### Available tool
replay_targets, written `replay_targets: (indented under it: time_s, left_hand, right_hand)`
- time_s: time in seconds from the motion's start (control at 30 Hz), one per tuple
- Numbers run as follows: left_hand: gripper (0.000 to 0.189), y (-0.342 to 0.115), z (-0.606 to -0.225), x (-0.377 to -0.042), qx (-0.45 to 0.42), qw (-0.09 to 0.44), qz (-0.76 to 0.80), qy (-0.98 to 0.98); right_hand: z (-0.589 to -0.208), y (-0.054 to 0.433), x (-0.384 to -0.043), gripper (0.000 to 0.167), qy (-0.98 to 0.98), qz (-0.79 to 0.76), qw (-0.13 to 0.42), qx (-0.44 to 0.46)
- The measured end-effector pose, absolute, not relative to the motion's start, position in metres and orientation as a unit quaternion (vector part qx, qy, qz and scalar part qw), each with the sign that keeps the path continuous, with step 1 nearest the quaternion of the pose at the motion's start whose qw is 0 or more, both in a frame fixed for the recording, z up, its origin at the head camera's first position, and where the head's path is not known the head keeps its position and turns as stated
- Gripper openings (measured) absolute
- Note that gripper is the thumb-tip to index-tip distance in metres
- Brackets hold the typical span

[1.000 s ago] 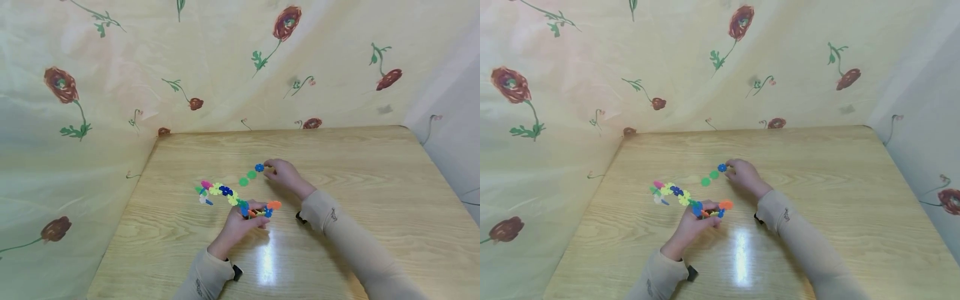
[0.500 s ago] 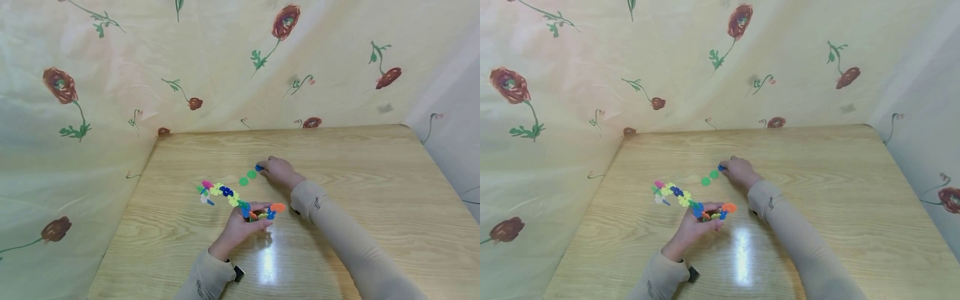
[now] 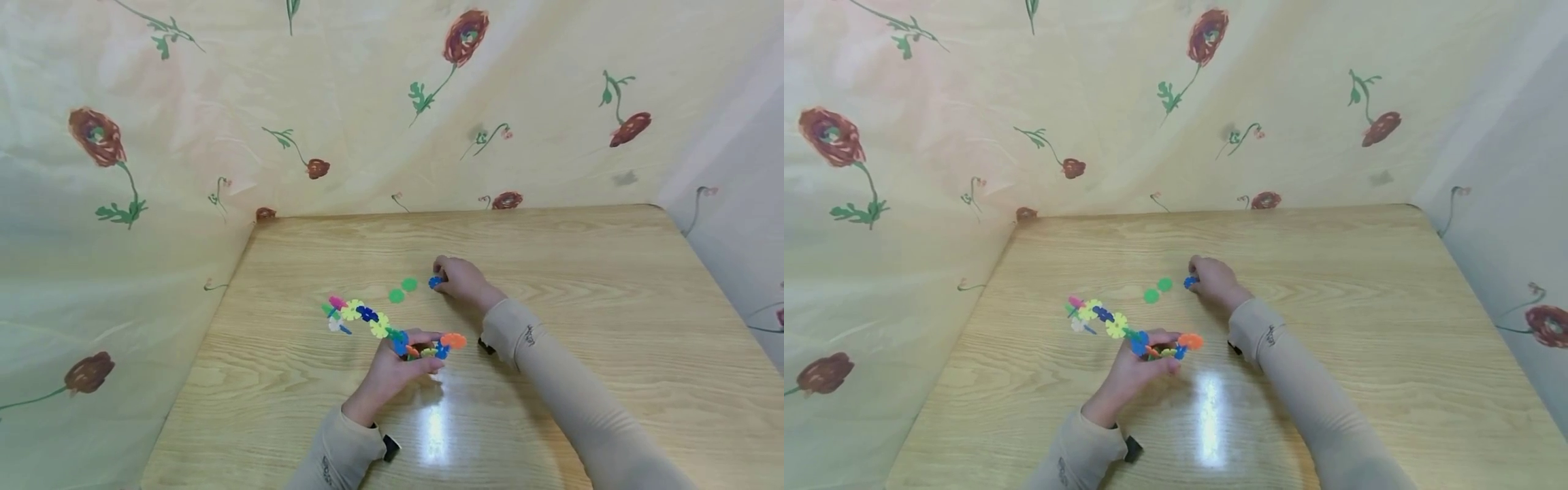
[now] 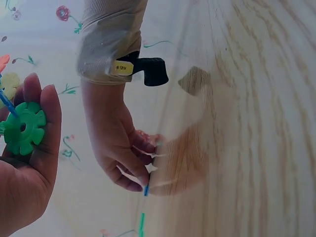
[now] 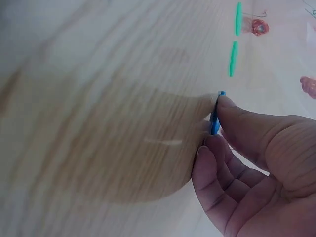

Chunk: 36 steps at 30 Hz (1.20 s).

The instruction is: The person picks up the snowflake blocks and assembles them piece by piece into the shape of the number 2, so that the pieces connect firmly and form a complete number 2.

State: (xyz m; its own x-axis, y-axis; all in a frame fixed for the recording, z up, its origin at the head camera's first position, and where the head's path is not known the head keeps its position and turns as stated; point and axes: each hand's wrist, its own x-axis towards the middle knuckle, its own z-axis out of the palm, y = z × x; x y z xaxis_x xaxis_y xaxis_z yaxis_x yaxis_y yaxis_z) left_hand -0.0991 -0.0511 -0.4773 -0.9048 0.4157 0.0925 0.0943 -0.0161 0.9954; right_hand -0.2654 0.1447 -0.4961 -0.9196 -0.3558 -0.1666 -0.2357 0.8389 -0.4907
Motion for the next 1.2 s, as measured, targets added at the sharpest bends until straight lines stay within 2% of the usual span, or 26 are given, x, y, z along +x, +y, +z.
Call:
replay_targets:
  time_s: [0.27, 0.47, 0.6, 0.83, 1.03, 1.2]
  left_hand:
    - [0.041, -0.051, -0.476, -0.099, 0.198, 0.1, 0.687, 0.692]
    - [0.048, -0.049, -0.476, -0.098, 0.171, 0.113, 0.714, 0.67]
    - [0.051, -0.048, -0.475, -0.098, 0.157, 0.124, 0.734, 0.649]
    - [0.041, -0.048, -0.476, -0.101, 0.145, 0.122, 0.734, 0.652]
    - [0.033, -0.05, -0.477, -0.103, 0.152, 0.102, 0.725, 0.664]
    - [0.035, -0.051, -0.476, -0.104, 0.129, 0.113, 0.724, 0.669]
  right_hand:
    - [-0.493, 0.148, -0.26, 0.019, 0.947, -0.246, 0.144, -0.15]
    - [-0.493, 0.154, -0.251, 0.009, 0.941, -0.262, 0.128, -0.172]
    - [-0.488, 0.159, -0.238, 0.008, 0.928, -0.305, 0.107, -0.185]
    - [-0.461, 0.172, -0.202, 0.019, 0.88, -0.417, 0.104, -0.202]
    - [-0.432, 0.186, -0.173, 0.017, 0.852, -0.471, 0.102, -0.206]
    - [-0.409, 0.195, -0.153, 0.02, 0.817, -0.528, 0.103, -0.209]
